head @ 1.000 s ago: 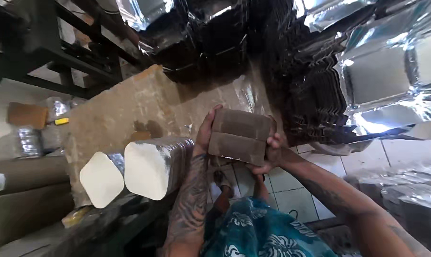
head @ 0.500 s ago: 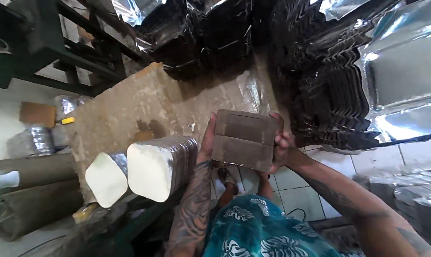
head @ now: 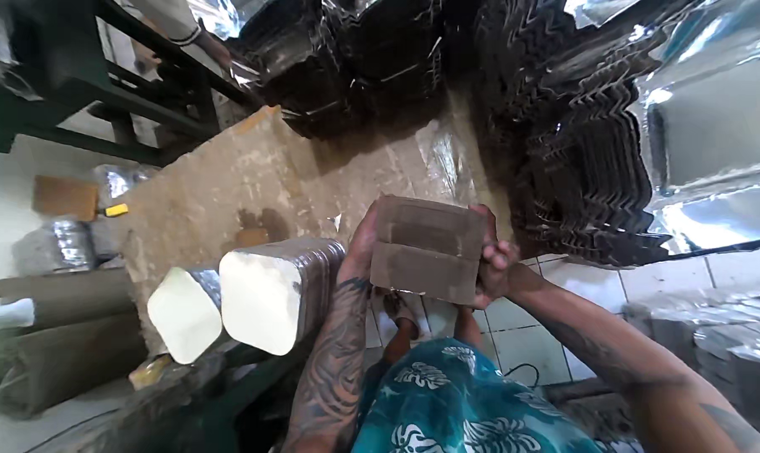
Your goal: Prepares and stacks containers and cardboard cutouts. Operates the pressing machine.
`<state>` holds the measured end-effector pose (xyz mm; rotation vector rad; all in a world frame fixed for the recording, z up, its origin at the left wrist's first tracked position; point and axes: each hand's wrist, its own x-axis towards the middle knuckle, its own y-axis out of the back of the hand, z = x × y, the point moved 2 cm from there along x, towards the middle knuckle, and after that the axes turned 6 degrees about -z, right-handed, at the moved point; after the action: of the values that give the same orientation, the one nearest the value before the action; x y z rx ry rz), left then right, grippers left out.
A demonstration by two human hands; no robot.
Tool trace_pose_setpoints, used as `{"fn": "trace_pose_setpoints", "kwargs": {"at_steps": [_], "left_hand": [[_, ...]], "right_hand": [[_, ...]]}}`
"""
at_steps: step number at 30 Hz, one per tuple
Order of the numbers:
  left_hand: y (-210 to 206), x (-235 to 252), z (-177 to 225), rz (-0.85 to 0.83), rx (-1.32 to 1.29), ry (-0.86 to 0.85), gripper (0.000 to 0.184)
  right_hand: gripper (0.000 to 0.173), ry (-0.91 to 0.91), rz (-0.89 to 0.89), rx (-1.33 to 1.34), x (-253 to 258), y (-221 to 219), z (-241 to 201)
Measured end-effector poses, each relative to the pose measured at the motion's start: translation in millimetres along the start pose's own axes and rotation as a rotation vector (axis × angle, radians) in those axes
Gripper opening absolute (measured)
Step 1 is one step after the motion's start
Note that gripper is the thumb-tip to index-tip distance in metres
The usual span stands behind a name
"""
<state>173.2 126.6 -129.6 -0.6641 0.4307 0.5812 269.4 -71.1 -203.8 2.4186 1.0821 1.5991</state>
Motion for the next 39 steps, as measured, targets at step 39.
{"fn": "trace_pose_setpoints", "kwargs": {"at_steps": [39], "left_hand": [[268.2, -327.0, 115.5, 0.163, -0.139, -0.780, 0.063]], "right_hand": [[0.049, -1.067, -0.990, 1.076, 344.5, -273.5, -232.5]]}}
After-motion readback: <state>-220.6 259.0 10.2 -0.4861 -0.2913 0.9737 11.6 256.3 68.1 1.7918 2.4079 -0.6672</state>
